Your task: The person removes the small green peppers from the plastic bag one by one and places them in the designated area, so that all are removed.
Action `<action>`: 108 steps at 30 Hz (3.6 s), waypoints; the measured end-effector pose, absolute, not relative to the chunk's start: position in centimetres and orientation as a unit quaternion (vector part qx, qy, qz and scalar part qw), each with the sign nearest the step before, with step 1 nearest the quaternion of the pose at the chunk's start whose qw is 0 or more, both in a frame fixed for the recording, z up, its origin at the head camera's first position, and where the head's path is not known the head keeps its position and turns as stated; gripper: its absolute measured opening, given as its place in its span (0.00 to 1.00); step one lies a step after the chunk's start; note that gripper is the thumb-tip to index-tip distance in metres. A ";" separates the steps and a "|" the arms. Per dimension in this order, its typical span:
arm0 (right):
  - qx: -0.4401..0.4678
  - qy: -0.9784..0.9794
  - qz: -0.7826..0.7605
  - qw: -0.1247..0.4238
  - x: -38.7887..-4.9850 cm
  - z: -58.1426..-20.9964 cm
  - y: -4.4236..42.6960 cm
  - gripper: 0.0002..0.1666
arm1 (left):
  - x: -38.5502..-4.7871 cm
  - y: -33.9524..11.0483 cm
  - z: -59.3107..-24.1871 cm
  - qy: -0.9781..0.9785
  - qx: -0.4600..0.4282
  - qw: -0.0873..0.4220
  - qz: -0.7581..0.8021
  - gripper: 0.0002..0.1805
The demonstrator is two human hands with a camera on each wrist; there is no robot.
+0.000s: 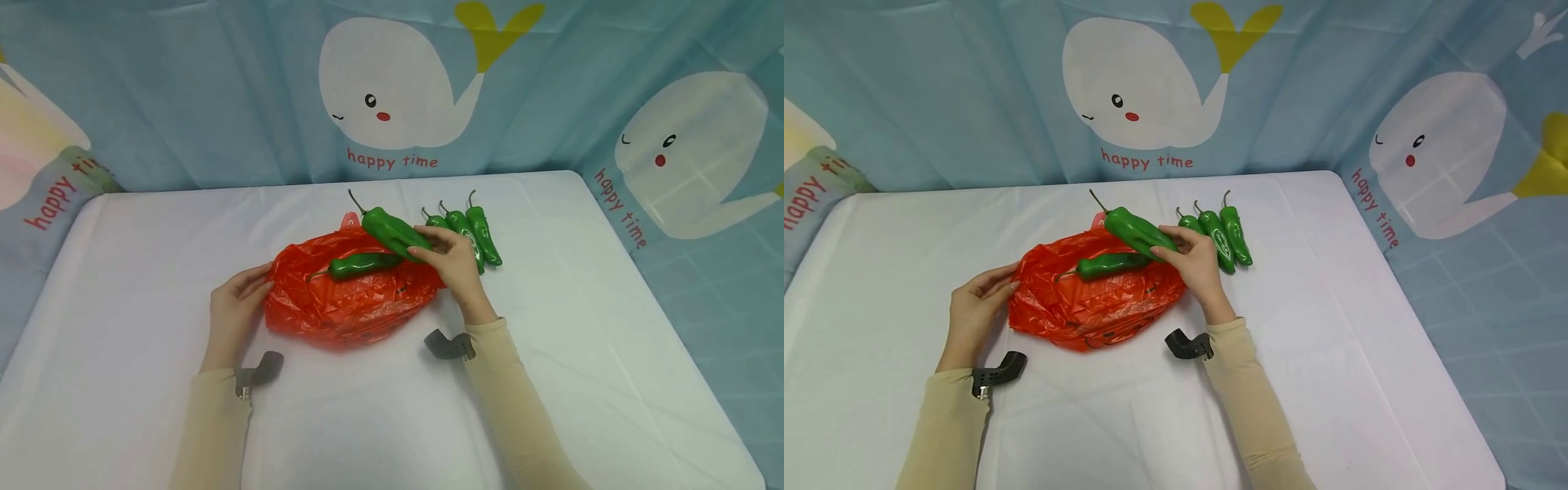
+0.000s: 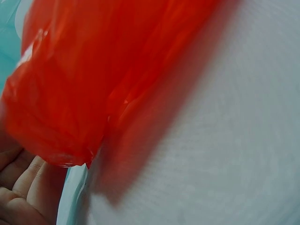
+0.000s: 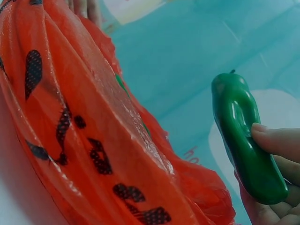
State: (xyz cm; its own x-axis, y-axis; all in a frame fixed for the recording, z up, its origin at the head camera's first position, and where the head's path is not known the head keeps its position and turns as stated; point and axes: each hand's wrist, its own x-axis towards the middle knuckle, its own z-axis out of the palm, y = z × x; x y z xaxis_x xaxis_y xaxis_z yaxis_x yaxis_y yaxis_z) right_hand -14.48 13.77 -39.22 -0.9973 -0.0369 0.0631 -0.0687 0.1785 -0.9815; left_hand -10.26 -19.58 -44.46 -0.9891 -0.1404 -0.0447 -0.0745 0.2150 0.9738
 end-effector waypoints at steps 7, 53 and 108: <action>0.025 -0.761 0.648 0.018 -14.6 -39.2 14.1 0.24 | -10.3 -19.6 -44.5 -0.783 0.069 0.024 -0.618 0.21; -0.078 -0.738 0.659 0.123 -15.7 -39.8 19.8 0.23 | -10.1 -19.5 -44.1 -0.790 0.074 0.014 -0.608 0.21; -0.281 -0.768 0.553 0.159 -16.5 -43.6 25.5 0.25 | -10.4 -19.8 -44.5 -0.783 0.064 0.020 -0.618 0.21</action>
